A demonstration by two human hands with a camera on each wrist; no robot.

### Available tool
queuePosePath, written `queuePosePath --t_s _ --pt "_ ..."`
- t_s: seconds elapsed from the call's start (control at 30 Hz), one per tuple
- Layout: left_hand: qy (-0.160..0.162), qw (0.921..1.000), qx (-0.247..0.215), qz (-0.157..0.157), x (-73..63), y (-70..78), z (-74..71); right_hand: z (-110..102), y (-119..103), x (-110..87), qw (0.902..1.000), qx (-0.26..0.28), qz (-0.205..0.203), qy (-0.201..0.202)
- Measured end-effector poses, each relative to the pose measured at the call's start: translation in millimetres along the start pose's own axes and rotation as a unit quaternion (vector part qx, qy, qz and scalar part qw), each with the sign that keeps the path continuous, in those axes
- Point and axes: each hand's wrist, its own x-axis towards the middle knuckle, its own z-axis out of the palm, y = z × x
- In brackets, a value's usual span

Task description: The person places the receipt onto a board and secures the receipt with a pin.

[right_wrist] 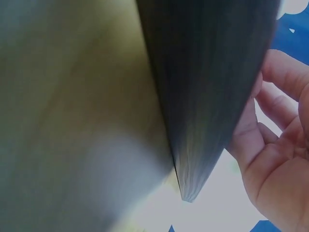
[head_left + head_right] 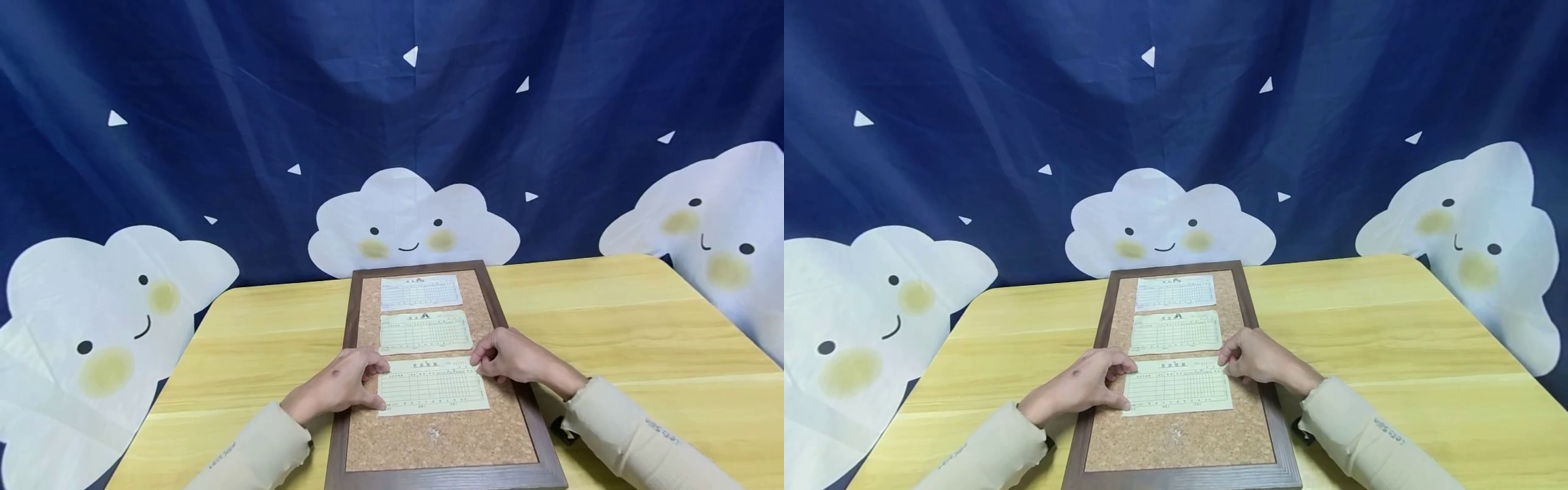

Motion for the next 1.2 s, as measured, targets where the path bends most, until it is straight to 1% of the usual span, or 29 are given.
queuePosePath --t_s 0.2,0.47,0.63,0.77,0.83,1.03,1.2 --pt "-0.001 1.0 -0.005 -0.001 -0.9 -3.4 1.8 -2 1 -3.5 0.9996 0.028 -0.001 -0.01" --pt "-0.003 0.9999 -0.011 -0.003 -1.1 -2.0 1.1 -8 4 -4.7 0.9984 0.052 -0.001 -0.022" --pt "0.0 1.0 -0.008 -0.003 -0.6 -3.0 1.5 -14 4 -6.4 0.9975 0.067 -0.002 -0.023" --pt "0.0 0.9999 -0.012 -0.01 0.4 -3.7 1.8 -20 4 -8.8 0.9964 0.08 -0.008 -0.024" --pt "0.0 0.9998 -0.014 -0.012 0.6 -3.7 1.6 -23 4 -9.8 0.9964 0.081 -0.01 -0.023" --pt "0.003 0.9998 -0.017 -0.011 0.7 -4.2 1.6 -30 8 -12.3 0.9981 0.059 -0.008 -0.018" --pt "0.002 0.9998 -0.019 -0.008 0.2 -4.1 1.8 -32 9 -15.3 0.9978 0.065 -0.008 -0.011"
